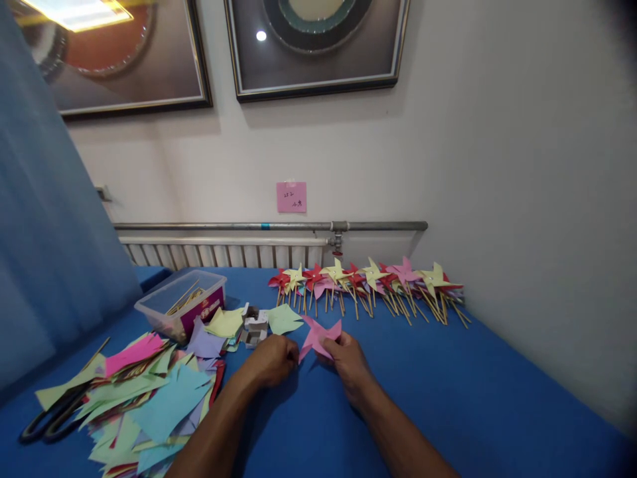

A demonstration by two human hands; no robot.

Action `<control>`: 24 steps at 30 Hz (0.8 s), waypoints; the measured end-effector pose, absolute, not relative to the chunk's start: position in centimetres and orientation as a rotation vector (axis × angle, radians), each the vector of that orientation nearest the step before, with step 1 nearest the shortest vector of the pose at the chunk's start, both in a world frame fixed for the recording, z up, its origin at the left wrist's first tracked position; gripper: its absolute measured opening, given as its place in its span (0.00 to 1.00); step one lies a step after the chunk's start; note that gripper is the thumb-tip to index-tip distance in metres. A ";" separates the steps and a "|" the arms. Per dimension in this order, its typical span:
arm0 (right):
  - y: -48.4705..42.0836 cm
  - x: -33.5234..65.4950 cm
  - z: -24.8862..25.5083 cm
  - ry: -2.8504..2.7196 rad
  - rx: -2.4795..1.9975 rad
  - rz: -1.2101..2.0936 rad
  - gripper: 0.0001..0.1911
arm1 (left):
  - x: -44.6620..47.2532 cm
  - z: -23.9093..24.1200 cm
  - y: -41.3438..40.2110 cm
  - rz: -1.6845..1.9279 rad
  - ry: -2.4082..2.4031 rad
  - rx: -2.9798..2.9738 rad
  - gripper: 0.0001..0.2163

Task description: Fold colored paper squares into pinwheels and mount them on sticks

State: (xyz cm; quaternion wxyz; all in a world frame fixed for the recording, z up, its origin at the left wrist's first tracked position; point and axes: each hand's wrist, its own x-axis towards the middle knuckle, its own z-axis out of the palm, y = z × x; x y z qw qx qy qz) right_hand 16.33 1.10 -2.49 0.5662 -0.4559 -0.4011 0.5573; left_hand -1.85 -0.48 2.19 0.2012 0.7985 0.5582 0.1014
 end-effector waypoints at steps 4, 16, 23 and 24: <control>1.1 16.3 -2.5 -0.954 -1.080 1.301 0.14 | -1.8 2.3 -0.6 0.271 1.581 2.279 0.08; 1.1 16.4 -2.8 -0.965 -1.059 1.298 0.14 | -1.9 1.4 -0.1 0.239 1.659 2.327 0.08; 1.2 16.5 -3.0 -0.980 -1.047 1.297 0.16 | -1.8 1.4 -0.1 0.232 1.691 2.297 0.10; 1.2 16.5 -3.0 -0.982 -1.049 1.295 0.16 | -1.7 1.5 -0.1 0.225 1.704 2.295 0.11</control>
